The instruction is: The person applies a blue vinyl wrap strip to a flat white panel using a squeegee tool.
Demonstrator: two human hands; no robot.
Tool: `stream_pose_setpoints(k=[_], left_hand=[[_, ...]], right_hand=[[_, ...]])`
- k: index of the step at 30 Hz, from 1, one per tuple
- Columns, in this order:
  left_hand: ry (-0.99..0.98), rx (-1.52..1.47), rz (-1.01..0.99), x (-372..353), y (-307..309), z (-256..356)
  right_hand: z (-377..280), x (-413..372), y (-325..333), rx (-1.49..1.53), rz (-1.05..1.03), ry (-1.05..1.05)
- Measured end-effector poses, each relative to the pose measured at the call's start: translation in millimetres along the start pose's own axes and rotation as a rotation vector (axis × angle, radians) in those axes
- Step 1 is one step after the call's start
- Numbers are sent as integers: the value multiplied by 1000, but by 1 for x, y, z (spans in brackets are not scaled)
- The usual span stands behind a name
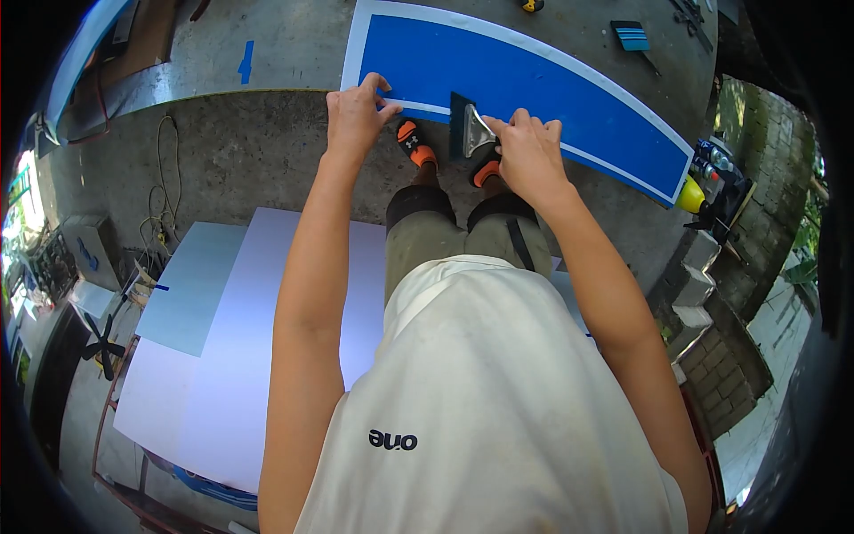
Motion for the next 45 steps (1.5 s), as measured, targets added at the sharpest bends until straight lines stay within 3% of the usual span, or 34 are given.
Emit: stream_pose_setpoints(k=[5, 17, 33, 45], left_hand=[[1, -13, -7, 0, -3, -4], [-72, 91, -9, 2, 24, -27], [123, -176, 91, -2, 34, -65], [95, -166, 134, -6, 33, -60]], right_hand=[[-42, 17, -4, 2, 5, 68], [36, -21, 30, 49, 18, -59], [7, -5, 12, 66, -27, -12], [3, 3, 8, 54, -58, -9]])
Point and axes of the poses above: each hand's wrist, its own x-axis towards the middle knuckle, its own y-axis out of the back of the hand, z = x × y, the point moved 10 cm from there along x, towards the middle knuckle, and after that the axes turned 5 degrees about z, right-handed, at the moved point
